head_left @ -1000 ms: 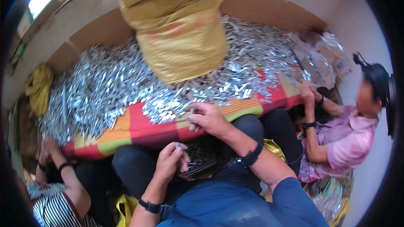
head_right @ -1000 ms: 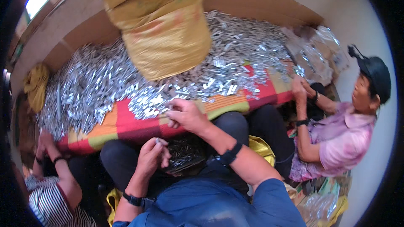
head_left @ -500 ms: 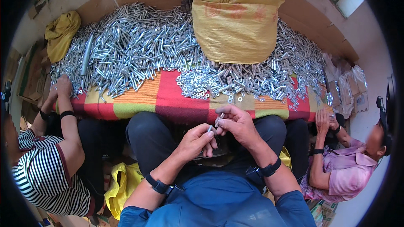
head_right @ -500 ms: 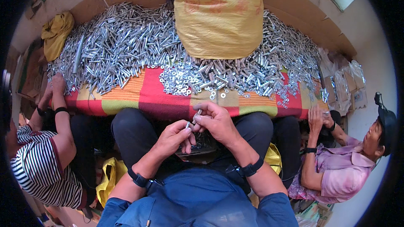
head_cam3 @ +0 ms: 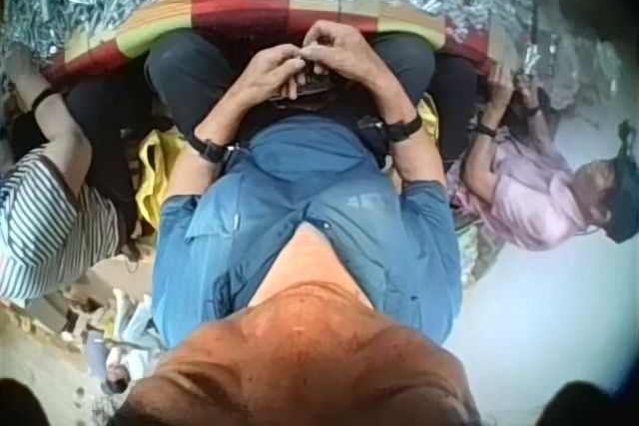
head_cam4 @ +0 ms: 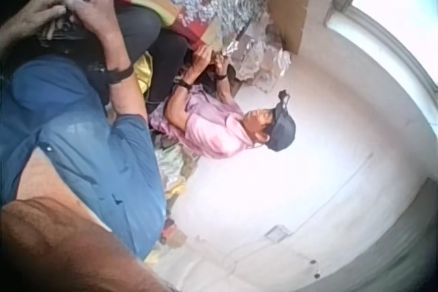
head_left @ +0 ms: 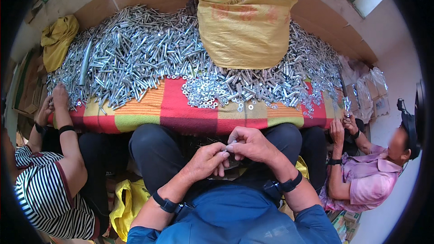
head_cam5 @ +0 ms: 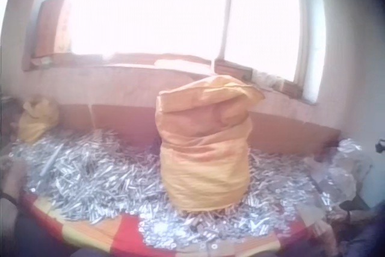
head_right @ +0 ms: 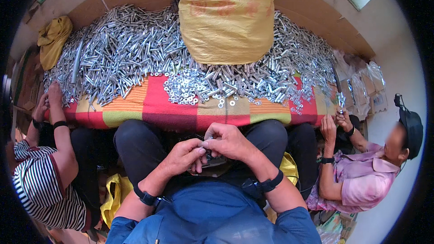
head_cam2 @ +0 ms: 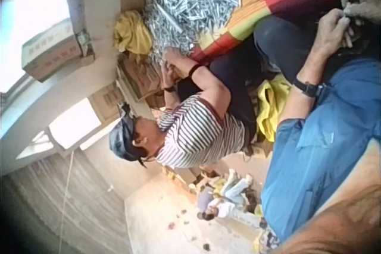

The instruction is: Manually assembling washers and nuts onto metal bolts or screws.

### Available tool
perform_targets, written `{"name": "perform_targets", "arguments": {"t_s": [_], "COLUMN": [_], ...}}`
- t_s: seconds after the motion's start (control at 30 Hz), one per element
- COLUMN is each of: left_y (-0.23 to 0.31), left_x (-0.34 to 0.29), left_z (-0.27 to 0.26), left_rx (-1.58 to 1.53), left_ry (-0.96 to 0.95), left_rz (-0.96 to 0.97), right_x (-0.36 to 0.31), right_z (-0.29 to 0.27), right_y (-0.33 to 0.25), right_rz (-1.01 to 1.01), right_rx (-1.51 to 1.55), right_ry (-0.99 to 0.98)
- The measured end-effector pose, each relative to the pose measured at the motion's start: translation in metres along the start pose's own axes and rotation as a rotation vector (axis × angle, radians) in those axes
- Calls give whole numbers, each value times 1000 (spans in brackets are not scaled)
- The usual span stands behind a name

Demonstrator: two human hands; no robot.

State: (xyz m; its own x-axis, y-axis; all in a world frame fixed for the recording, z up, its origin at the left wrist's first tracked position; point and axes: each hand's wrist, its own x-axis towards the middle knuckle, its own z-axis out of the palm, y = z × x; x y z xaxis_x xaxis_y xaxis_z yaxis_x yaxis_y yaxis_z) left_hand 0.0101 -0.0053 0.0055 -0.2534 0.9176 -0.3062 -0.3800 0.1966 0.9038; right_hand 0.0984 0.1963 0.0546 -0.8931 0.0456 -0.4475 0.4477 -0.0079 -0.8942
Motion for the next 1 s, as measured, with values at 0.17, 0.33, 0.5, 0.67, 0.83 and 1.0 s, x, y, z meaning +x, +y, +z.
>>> {"name": "perform_targets", "arguments": {"t_s": [0.17,0.33,0.5,0.67,0.83,1.0], "left_y": [-4,-2,-4,-6,-4,-3], "left_x": [1,5,5,5,4,5], "left_z": [-1,-3,-6,-8,-6,-5], "left_rx": [-108,-165,-224,-243,-284,-296], "left_ry": [-17,24,92,141,131,134], "left_rz": [-11,0,42,89,107,131], "right_x": [-10,-9,-16,-20,-22,-11], "right_z": [1,0,1,-3,4,7], "right_y": [1,9,8,12,7,20], "right_rz": [-7,-511,-533,-452,-129,-208], "right_rx": [-93,-549,-891,-700,-96,245], "right_ry": [-30,137,211,199,192,275]}}
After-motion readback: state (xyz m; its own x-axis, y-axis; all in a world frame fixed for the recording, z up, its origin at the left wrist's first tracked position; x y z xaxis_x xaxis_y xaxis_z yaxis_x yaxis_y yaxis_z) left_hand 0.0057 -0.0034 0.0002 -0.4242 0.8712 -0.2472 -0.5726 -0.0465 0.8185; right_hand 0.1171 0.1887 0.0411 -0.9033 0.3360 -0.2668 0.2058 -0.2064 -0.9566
